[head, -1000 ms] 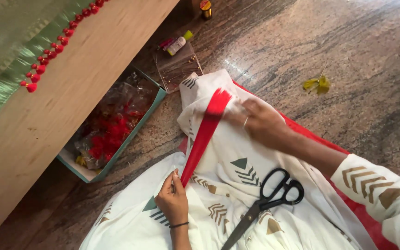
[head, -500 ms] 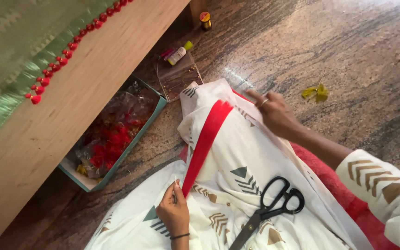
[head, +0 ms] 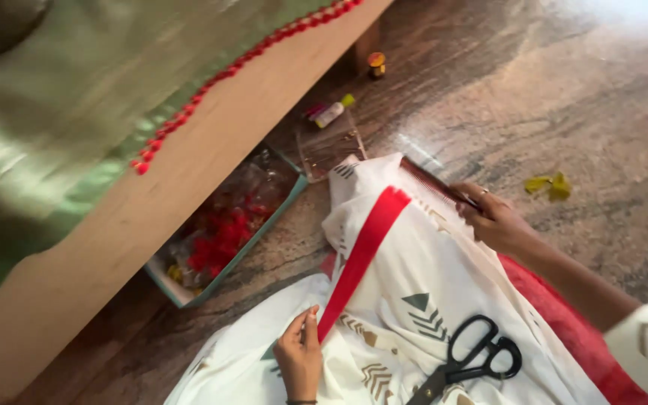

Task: The recorder is manually sewing a red pom-pom decorative trim onto the edge of a white garment and a green fabric.

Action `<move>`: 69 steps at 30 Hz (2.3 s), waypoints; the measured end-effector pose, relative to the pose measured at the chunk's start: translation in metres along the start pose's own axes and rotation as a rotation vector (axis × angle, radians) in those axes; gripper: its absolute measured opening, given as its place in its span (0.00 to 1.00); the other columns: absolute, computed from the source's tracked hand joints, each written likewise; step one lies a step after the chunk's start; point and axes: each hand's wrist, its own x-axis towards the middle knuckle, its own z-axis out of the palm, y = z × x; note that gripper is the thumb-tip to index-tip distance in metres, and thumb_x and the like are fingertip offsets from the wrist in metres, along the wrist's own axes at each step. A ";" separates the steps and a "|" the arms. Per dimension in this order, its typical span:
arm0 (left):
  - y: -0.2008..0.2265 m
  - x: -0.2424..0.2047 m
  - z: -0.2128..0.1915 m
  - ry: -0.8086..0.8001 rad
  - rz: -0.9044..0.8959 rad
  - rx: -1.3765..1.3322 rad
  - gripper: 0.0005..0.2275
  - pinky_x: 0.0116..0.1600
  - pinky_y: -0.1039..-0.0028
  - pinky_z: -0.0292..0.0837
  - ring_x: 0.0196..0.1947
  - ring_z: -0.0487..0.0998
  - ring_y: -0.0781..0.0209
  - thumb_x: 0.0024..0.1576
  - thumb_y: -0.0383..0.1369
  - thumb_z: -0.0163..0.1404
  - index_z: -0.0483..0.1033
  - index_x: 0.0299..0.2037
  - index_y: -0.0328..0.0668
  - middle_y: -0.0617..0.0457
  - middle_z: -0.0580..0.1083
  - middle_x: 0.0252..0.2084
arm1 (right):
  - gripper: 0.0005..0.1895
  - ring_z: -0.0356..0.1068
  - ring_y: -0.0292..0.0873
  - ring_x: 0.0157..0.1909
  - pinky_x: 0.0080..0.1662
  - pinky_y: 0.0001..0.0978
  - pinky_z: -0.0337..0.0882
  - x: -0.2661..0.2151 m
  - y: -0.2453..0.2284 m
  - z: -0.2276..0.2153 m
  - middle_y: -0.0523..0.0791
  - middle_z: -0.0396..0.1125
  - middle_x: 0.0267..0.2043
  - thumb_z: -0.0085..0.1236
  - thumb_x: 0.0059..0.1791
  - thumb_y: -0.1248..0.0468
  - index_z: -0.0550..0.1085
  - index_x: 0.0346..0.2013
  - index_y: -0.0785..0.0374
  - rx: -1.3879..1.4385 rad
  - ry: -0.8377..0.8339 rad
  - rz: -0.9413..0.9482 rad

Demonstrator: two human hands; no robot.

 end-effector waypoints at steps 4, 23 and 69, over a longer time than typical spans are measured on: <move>0.036 0.025 -0.016 -0.104 -0.318 -0.006 0.13 0.26 0.71 0.62 0.17 0.67 0.61 0.63 0.35 0.51 0.86 0.51 0.43 0.44 0.73 0.18 | 0.12 0.72 0.49 0.42 0.45 0.43 0.74 -0.015 -0.049 -0.024 0.51 0.74 0.38 0.56 0.52 0.64 0.78 0.50 0.60 0.423 -0.563 -0.063; 0.149 0.102 -0.087 0.032 0.470 -0.035 0.08 0.33 0.73 0.73 0.30 0.81 0.64 0.59 0.33 0.57 0.82 0.41 0.35 0.45 0.80 0.37 | 0.07 0.73 0.42 0.31 0.33 0.32 0.73 0.026 -0.331 0.017 0.46 0.73 0.34 0.63 0.46 0.67 0.81 0.37 0.62 0.412 -0.183 -0.681; 0.179 0.196 -0.106 0.142 0.094 -0.976 0.10 0.36 0.79 0.62 0.29 0.68 0.74 0.56 0.38 0.55 0.79 0.30 0.39 0.61 0.73 0.28 | 0.04 0.74 0.34 0.41 0.46 0.26 0.75 0.099 -0.380 0.098 0.44 0.75 0.38 0.59 0.51 0.74 0.77 0.40 0.69 1.284 -0.380 -0.250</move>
